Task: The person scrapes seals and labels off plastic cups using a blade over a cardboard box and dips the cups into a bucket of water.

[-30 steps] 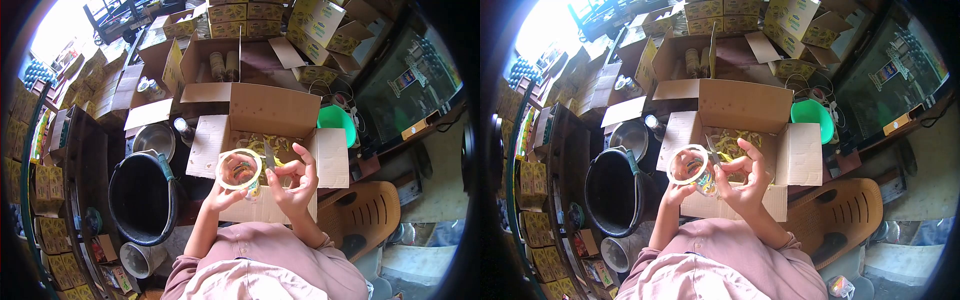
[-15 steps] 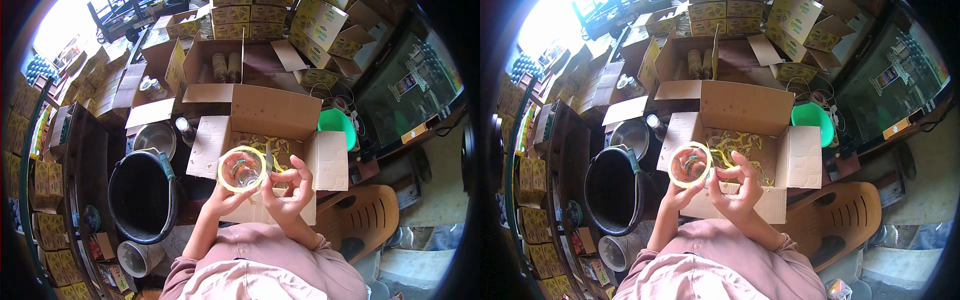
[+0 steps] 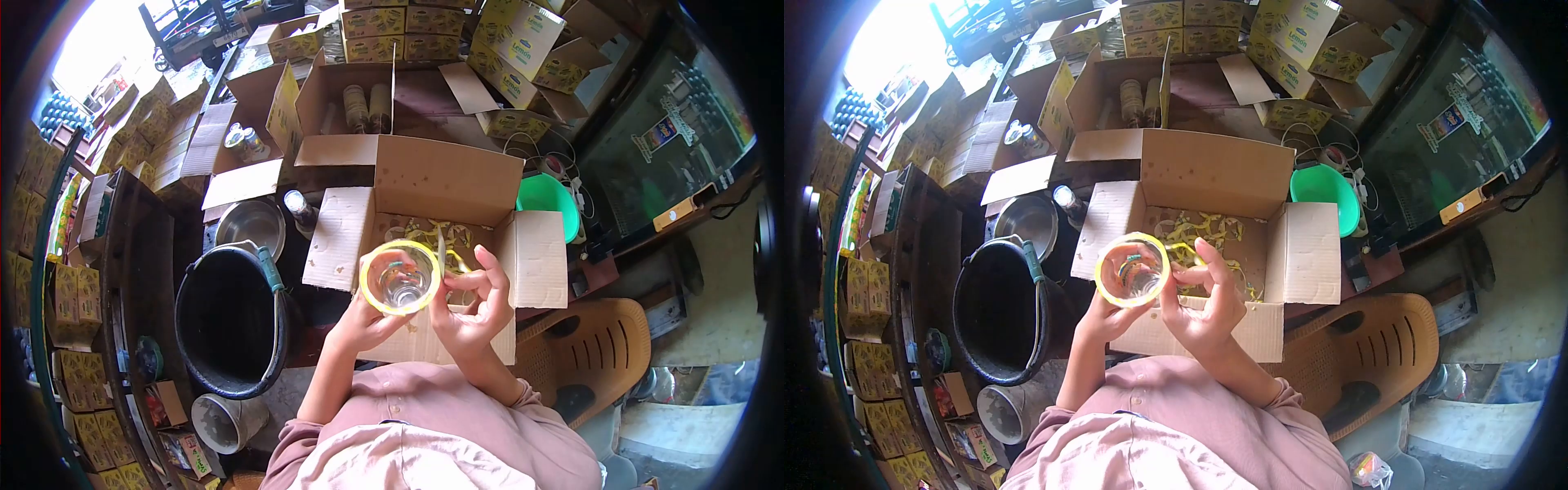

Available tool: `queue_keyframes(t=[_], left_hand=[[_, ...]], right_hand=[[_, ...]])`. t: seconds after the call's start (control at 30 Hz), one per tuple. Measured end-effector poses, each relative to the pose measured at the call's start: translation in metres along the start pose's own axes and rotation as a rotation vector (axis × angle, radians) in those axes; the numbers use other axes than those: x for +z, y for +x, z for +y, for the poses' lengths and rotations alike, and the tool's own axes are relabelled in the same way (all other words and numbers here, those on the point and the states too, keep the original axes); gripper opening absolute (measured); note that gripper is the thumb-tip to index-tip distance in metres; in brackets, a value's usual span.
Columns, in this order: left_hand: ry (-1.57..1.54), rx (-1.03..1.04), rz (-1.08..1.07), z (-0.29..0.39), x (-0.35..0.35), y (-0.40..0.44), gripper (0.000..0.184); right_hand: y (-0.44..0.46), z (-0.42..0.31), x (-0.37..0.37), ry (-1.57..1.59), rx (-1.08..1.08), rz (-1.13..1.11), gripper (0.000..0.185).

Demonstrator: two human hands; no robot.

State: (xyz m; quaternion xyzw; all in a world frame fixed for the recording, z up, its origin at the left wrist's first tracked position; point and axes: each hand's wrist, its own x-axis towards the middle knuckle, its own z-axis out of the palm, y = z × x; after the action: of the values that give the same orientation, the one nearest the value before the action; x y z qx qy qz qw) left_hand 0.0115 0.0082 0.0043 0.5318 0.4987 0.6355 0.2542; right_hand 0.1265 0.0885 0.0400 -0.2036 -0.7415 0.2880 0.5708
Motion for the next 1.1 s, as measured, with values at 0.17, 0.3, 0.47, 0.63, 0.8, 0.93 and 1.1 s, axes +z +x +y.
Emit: queue_keyframes(t=[0.17,0.3,0.47,0.63,0.8,0.93,1.1], left_hand=[[-0.107,-0.019,0.002,0.003,0.002,0.001,0.065],[-0.201,-0.058,-0.001,0.002,0.002,0.0,0.063],[-0.348,-0.094,0.041,0.0,0.003,-0.001,0.063],[-0.406,-0.106,0.068,-0.005,0.004,-0.004,0.063],[-0.399,-0.087,0.076,-0.005,0.004,-0.004,0.064],[-0.35,-0.067,0.077,-0.006,0.004,-0.003,0.065],[-0.292,-0.029,0.09,-0.008,0.006,-0.003,0.068]], right_hand=[[0.003,0.005,0.0,0.061,0.056,-0.026,0.062],[0.005,0.005,-0.001,0.083,0.078,0.001,0.062],[0.001,0.002,-0.004,0.179,0.097,0.005,0.062],[-0.004,-0.005,-0.004,0.205,0.116,-0.036,0.062],[-0.006,-0.005,0.0,0.202,0.092,-0.028,0.061],[-0.006,-0.006,0.001,0.216,0.095,-0.025,0.061],[-0.006,-0.007,0.004,0.194,0.071,-0.025,0.06]])
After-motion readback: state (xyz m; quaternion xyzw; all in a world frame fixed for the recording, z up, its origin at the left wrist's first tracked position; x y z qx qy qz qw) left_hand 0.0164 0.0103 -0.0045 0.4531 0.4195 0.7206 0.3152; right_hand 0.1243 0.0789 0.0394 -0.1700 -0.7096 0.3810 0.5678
